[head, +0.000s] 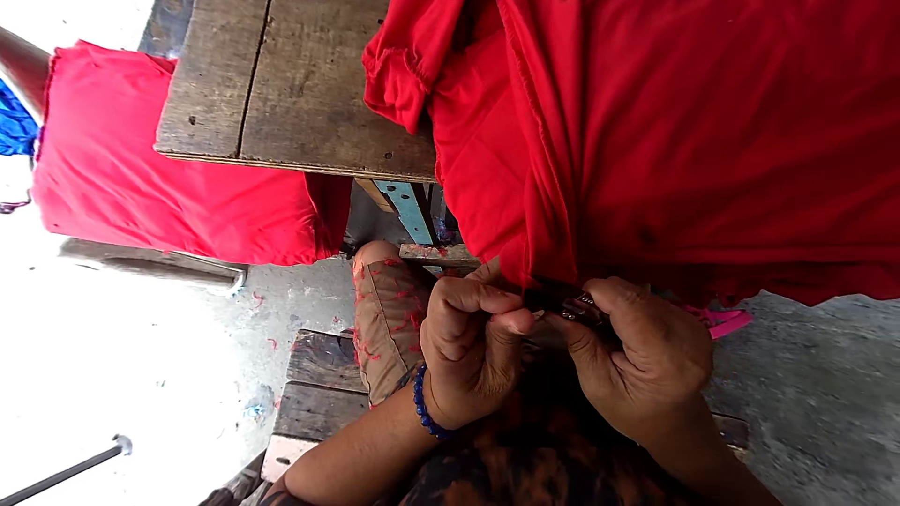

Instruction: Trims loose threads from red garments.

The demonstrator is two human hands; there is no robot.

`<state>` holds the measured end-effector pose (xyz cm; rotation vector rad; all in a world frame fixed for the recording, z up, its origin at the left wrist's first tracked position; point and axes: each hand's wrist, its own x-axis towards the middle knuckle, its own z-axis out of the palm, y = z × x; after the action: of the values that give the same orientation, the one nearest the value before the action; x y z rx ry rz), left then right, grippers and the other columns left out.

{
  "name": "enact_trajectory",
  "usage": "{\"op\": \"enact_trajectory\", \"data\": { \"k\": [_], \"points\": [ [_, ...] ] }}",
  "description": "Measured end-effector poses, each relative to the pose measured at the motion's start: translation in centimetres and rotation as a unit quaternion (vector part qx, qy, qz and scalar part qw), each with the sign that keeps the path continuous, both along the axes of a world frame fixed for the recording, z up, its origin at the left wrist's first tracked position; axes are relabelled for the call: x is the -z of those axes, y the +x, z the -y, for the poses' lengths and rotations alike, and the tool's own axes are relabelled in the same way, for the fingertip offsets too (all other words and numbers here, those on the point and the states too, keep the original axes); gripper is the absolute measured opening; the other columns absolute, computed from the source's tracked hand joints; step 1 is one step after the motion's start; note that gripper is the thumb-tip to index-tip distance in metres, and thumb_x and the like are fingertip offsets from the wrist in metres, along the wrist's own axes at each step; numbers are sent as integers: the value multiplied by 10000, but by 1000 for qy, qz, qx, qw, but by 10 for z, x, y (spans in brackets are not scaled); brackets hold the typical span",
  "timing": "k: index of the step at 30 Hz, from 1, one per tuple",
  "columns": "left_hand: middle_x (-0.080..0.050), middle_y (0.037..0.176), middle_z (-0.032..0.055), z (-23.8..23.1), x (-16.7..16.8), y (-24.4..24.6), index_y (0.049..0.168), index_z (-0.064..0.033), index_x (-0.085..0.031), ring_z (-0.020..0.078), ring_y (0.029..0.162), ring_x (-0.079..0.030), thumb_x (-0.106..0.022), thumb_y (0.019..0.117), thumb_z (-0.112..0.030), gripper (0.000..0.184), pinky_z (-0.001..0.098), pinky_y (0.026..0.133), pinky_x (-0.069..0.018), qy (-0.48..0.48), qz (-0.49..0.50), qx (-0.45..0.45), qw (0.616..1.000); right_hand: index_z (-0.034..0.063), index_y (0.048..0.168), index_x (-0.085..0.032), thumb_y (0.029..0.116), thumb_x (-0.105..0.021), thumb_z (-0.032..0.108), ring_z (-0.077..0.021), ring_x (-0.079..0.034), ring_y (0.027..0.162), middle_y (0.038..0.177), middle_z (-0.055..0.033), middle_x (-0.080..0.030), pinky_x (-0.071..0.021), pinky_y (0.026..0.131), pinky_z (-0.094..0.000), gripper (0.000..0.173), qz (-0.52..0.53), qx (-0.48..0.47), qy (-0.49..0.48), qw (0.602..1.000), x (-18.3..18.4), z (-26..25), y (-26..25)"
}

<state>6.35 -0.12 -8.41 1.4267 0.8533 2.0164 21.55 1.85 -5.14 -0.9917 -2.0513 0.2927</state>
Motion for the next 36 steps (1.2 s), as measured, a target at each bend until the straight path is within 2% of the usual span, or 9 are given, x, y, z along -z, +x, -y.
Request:
{"op": "enact_trajectory", "data": {
  "k": [5, 11, 13, 18, 22, 26, 30, 34, 36],
  "points": [
    [-670, 1104, -83, 1, 2, -2, 1118, -159, -575, -16, 1062, -650, -562, 1065, -219, 81, 195, 934, -556, 10, -81, -30, 996, 14, 936, -642, 1032, -622, 269, -103, -567, 668, 720, -65, -597, -450, 634, -227, 273, 21, 21, 27, 999, -2, 0, -2],
    [-656, 1062, -74, -1, 0, -3, 1111, -151, -569, -12, 1010, -647, -550, 1070, -228, 89, 189, 878, -558, -12, -56, -13, 998, 13, 929, -637, 1025, -637, 271, -95, -566, 667, 723, -66, -599, -447, 637, -216, 275, 10, 9, 29, 1000, -1, -1, -2],
    [-664, 1079, -59, 0, 0, -4, 1103, -139, -555, -4, 1035, -658, -553, 1069, -226, 93, 201, 907, -567, -6, -85, -6, 996, 14, 933, -633, 1035, -619, 274, -95, -562, 668, 723, -66, -589, -447, 638, -216, 279, 10, 16, 34, 999, -1, -1, -3],
    [-613, 940, -20, 1, 4, -4, 1067, -117, -544, -21, 872, -623, -543, 1073, -226, 109, 150, 798, -537, 13, -131, -22, 991, 16, 944, -634, 1038, -610, 229, -92, -569, 686, 737, -64, -594, -451, 648, -213, 234, -1, 19, 32, 999, -3, 0, -6],
    [-634, 1043, -57, 4, 7, -3, 1123, -158, -522, -17, 994, -643, -488, 1094, -239, 93, 180, 871, -557, 3, -107, -8, 994, 3, 981, -647, 1020, -652, 209, -29, -610, 754, 795, -47, -640, -499, 711, -162, 210, -56, 2, -9, 998, 1, 0, -5],
    [-631, 1087, -62, 4, 7, -3, 1121, -158, -522, -20, 1075, -628, -485, 1094, -238, 92, 192, 952, -536, 10, -118, -14, 993, 18, 967, -637, 1025, -638, 232, -61, -586, 717, 763, -50, -607, -473, 674, -189, 222, -33, 12, 23, 999, -1, 0, -6],
    [-616, 1054, -47, 5, 7, -4, 1107, -155, -505, -29, 997, -622, -453, 1104, -267, 123, 164, 881, -531, 14, -136, -27, 990, -2, 945, -649, 1038, -614, 192, -60, -593, 712, 756, -60, -621, -476, 666, -189, 218, -37, 20, 17, 999, -1, -2, -7],
    [-662, 1255, -97, 7, 5, -4, 1196, -249, -553, 58, 1216, -625, -419, 1108, -359, 195, 271, 1007, -549, 11, -29, 26, 999, 52, 1099, -625, 1027, -633, 178, 85, -573, 769, 873, 77, -627, -504, 708, -82, 145, -197, -56, -122, 971, -4, -4, -4],
    [-654, 1301, -109, 8, 2, -3, 1238, -296, -560, 62, 1230, -620, -442, 1095, -393, 209, 263, 1006, -544, 3, 27, 57, 998, 84, 1231, -637, 968, -707, 171, 91, -525, 727, 842, 120, -591, -473, 666, -75, 286, -259, -97, -163, 947, -7, -5, -6]
  ]
}}
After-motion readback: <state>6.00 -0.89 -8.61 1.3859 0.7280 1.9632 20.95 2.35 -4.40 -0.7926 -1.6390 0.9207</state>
